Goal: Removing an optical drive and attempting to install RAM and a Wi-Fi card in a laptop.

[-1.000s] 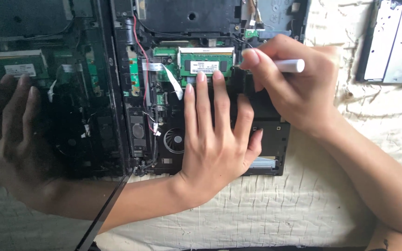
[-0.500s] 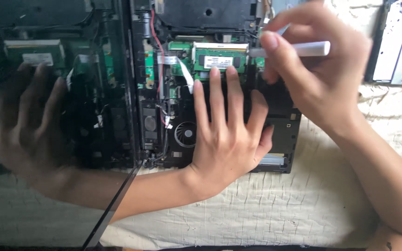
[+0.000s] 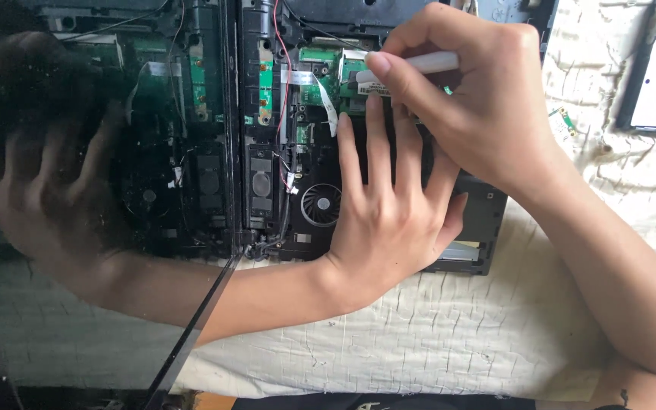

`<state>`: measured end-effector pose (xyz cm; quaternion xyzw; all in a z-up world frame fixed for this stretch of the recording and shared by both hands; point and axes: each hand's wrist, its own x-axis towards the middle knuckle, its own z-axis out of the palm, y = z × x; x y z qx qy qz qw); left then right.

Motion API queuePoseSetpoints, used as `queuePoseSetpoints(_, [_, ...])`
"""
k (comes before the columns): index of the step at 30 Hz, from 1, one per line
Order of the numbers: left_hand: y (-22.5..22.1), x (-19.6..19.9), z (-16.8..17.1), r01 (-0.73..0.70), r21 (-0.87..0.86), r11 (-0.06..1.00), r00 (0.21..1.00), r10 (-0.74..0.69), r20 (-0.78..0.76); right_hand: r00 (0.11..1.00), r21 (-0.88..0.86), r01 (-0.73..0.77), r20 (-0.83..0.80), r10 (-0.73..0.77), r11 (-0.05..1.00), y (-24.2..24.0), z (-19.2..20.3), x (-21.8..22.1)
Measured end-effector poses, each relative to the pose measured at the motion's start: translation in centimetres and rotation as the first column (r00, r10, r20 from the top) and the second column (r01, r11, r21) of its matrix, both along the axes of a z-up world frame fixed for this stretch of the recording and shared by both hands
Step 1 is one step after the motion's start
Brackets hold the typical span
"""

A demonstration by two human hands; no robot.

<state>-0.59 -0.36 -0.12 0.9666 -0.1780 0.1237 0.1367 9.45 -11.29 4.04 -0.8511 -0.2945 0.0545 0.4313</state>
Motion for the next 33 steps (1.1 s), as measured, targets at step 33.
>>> queuePoseSetpoints(33, [0.1, -0.1, 0.2, 0.048, 0.042, 0.998, 0.999, -0.047, -0.026, 0.999, 0.147, -0.02, 0.029, 0.016, 0.989, -5.2, -0.2, -0.8])
